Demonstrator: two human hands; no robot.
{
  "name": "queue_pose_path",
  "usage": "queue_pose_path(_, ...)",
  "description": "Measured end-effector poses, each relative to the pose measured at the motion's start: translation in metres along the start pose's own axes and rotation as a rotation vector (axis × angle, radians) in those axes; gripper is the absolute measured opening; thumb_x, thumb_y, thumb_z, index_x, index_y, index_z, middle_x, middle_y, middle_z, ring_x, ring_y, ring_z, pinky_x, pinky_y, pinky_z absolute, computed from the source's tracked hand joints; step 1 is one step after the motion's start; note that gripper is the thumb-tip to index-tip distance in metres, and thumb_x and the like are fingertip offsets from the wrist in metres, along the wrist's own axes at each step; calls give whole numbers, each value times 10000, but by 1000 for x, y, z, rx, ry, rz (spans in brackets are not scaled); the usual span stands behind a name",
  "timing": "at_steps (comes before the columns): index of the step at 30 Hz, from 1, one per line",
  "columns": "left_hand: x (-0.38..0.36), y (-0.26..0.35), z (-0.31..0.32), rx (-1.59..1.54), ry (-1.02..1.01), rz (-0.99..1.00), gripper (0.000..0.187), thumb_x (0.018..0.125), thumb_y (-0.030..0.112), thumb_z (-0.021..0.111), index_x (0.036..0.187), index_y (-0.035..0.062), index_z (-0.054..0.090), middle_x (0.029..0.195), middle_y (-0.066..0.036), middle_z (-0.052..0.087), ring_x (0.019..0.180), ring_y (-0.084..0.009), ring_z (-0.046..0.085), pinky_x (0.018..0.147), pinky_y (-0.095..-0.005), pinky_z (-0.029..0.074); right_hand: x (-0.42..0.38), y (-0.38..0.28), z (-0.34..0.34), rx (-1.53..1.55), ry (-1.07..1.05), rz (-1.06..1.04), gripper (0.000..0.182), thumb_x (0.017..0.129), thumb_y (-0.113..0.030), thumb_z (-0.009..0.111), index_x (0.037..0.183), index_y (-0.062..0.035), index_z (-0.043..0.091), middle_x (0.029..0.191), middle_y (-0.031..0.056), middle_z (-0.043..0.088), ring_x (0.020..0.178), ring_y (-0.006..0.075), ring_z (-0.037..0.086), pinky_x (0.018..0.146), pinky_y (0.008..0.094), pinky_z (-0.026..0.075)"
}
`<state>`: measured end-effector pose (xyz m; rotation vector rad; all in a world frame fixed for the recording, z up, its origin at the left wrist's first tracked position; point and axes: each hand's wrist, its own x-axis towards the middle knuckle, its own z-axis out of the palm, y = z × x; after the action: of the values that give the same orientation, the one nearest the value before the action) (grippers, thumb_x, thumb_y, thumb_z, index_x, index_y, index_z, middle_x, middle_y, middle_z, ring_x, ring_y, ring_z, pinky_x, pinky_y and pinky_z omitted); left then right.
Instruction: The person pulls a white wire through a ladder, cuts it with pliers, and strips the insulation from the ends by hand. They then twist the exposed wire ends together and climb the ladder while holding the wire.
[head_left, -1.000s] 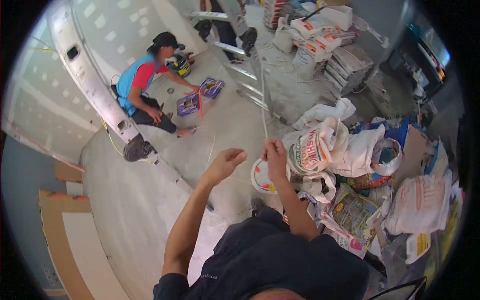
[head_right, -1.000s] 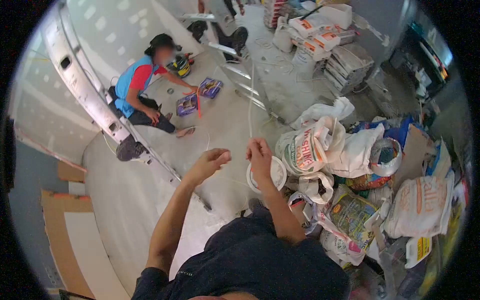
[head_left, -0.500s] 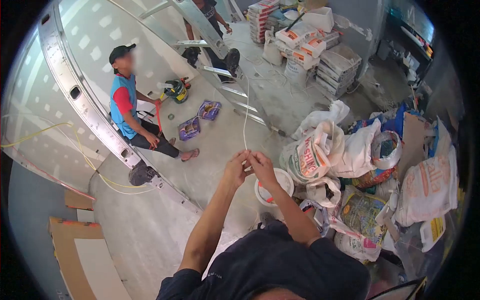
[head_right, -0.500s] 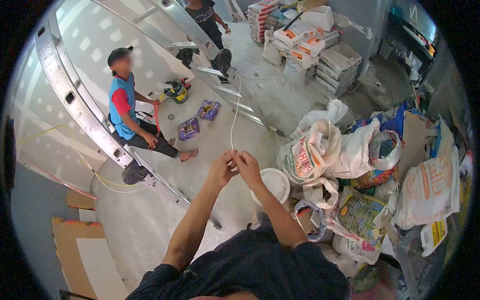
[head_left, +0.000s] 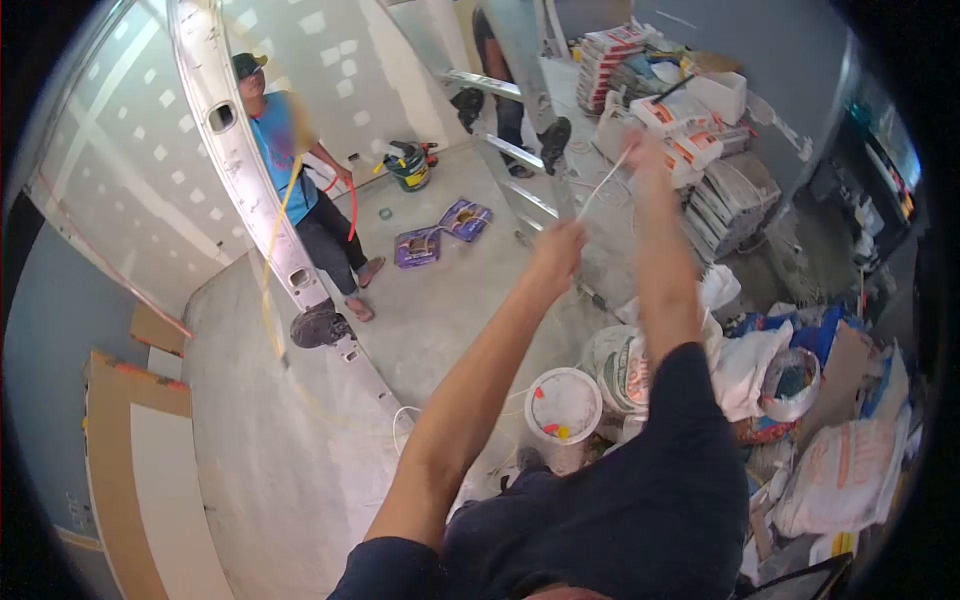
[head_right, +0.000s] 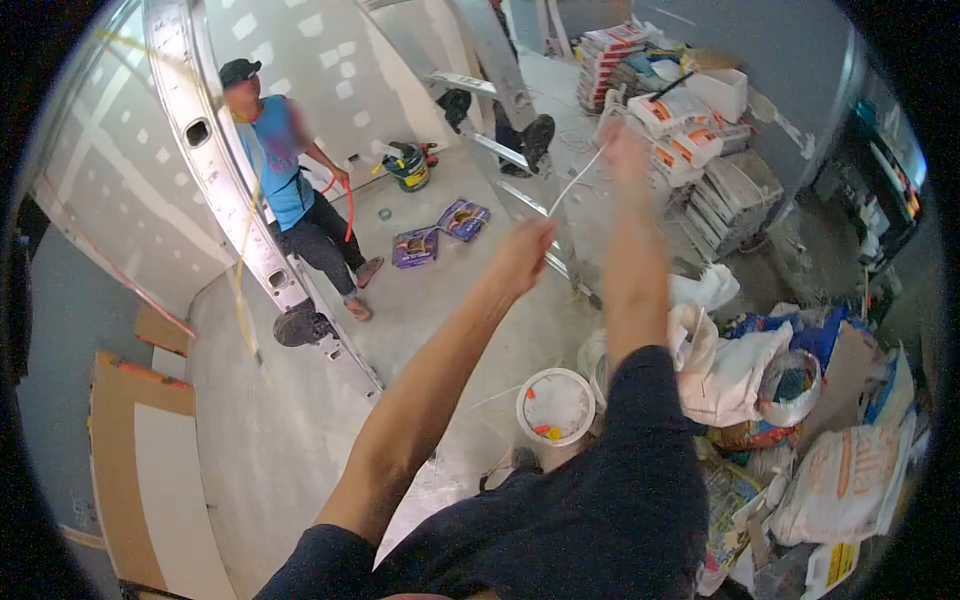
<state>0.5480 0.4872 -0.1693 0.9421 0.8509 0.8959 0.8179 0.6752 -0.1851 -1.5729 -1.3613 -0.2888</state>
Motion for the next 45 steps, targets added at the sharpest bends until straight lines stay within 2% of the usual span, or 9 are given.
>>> queue_pose_path(3,-43,94,86,-138,-315,260,213,914,248,644,1055,91,620,727,59,484,587,-37,403,481,-226,316,193,44,-145,121,84,21,323,942,-259,474,1078,12,587,836,177,594,809,334,575,693,420,477)
queue_pose_path(5,-112,129,107,-33,-466,237,190,940,239,632,1014,63,626,776,53,512,638,-30,435,530,-233,359,267,75,-267,1760,-294,284,360,994,-191,396,1239,57,483,784,111,509,720,241,490,652,353,439)
queue_pose_path(7,-152,114,98,131,-507,424,214,979,243,609,977,30,619,825,35,545,704,-26,473,590,-221,389,285,96,-371,2198,-448,386,425,1046,-124,318,1401,102,379,732,45,425,631,149,405,610,285,401)
queue_pose_path(10,-233,102,32,401,-426,369,173,999,158,591,1055,-4,614,904,5,607,793,-37,531,670,-195,419,232,168,-395,2083,-478,247,432,1038,-96,342,1429,86,359,758,54,473,632,125,451,545,218,393)
queue_pose_path(19,-372,95,-45,702,-170,78,75,969,33,598,1030,-1,626,838,-31,633,719,-53,530,640,-221,427,-133,82,-157,2360,-485,1432,378,919,28,498,1288,79,440,857,55,589,620,108,567,521,219,496)
queue_pose_path(25,-414,62,-58,825,-71,-171,61,961,30,604,1004,-1,633,704,2,567,622,-48,472,556,-220,398,-271,39,-79,2149,-613,1545,410,917,60,486,1317,106,408,1079,141,636,580,115,547,527,210,512)
queue_pose_path(30,-428,40,-70,770,32,-222,63,963,27,602,1004,-9,635,695,-4,574,610,-38,451,534,-218,374,-322,15,-34,2028,-177,2228,306,980,18,444,1280,70,472,1120,191,639,645,173,603,565,267,552)
queue_pose_path(42,-470,47,-111,626,379,-184,47,959,0,596,941,-30,627,673,29,576,595,-19,425,524,-200,302,-383,85,0,1358,-268,1627,182,990,-156,443,885,-68,563,600,-30,418,439,95,324,393,244,285)
queue_pose_path(45,-488,70,-113,713,351,-301,69,959,38,603,929,-14,636,733,-1,592,661,-48,466,610,-193,366,-335,96,-20,1229,290,1617,198,1001,-153,421,900,-74,572,601,-39,421,437,96,326,402,264,252)
